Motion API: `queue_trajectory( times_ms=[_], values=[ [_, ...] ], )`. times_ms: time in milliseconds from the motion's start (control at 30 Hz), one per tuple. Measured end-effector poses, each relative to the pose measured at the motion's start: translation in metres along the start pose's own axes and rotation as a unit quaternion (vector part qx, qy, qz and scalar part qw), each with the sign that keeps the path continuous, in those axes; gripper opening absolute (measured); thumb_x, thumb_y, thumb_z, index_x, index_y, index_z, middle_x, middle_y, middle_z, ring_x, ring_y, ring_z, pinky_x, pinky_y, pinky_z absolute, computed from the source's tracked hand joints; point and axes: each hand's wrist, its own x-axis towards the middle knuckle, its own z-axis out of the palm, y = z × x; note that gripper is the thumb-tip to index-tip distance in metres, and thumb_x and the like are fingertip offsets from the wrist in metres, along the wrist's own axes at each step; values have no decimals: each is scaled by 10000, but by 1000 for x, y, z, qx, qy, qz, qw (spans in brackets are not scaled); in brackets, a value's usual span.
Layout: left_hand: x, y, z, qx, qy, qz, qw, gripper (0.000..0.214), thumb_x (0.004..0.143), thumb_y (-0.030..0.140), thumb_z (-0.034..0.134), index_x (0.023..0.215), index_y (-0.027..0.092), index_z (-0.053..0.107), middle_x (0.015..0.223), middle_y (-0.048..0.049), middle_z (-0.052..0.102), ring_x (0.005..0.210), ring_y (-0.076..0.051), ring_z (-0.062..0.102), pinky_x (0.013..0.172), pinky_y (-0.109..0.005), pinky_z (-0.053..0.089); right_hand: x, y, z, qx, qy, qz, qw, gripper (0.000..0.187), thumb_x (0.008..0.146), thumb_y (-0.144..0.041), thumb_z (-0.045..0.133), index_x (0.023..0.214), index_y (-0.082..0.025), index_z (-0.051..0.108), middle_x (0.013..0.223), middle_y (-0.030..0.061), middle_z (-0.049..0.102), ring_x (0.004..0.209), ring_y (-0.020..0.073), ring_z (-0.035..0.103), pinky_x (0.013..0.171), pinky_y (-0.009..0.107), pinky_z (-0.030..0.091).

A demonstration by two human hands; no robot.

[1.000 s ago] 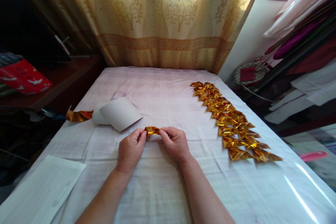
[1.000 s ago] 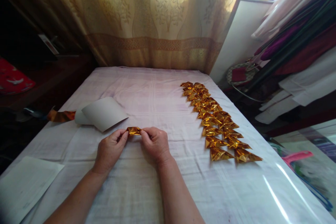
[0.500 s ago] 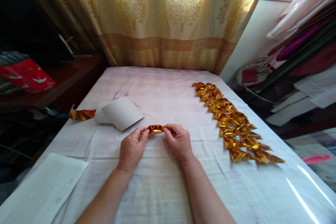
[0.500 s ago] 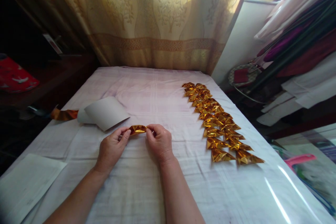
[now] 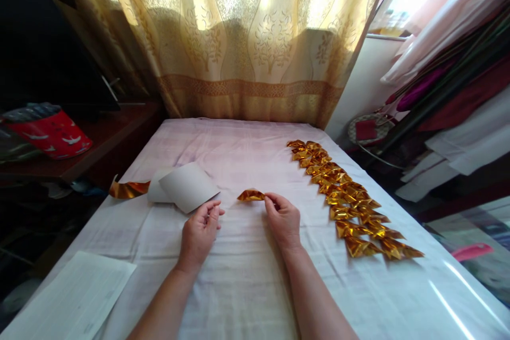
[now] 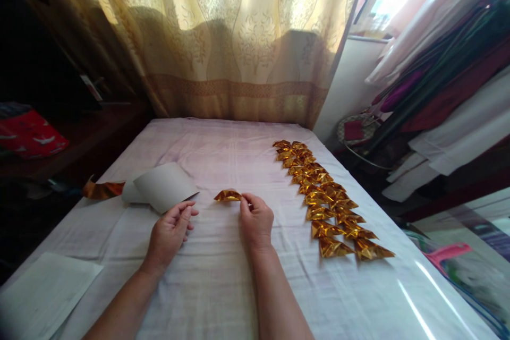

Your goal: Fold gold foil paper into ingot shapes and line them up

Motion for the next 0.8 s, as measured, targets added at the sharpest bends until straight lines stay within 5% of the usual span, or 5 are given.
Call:
queue_trajectory(
  times_ms=[133, 267, 433, 800],
  values=[
    [3, 2, -3, -36, 12, -16, 999, 551, 803, 638, 505, 1035, 168, 674, 850, -80, 742, 562, -146, 636, 373, -201, 450, 34, 6, 1, -90, 7, -15, 996, 262, 864, -349, 538, 909, -231, 767, 829, 18, 783, 690, 166, 710, 673, 243, 540],
    [4, 2, -2, -52, 20, -21, 998, 545, 772, 643, 534, 988, 168, 691, 793, -69, 729, 545, -142, 620, 375, -200, 457, 99, 12, -2, -164, 27, -8, 986, 226, 834, -337, 586, 885, -250, 788, 793, 38, 769, 725, 201, 685, 671, 276, 494],
    [4, -4, 1, -51, 28, -17, 998, 489, 776, 610, 548, 956, 182, 700, 759, -55, 721, 522, -145, 621, 376, -211, 468, 173, 21, -13, -249, 43, -18, 967, 207, 796, -277, 609, 857, -242, 803, 1040, 76, 734, 955, 239, 592, 831, 350, 417],
    [1, -6, 1, -15, 18, -9, 1000, 414, 807, 563, 553, 925, 202, 717, 701, -38, 719, 506, -150, 624, 418, -222, 495, 235, 55, 8, -362, 58, 39, 929, 244, 830, -292, 558, 915, -292, 787, 1295, 39, 631, 1261, 312, 363, 1006, 545, 209]
  ],
)
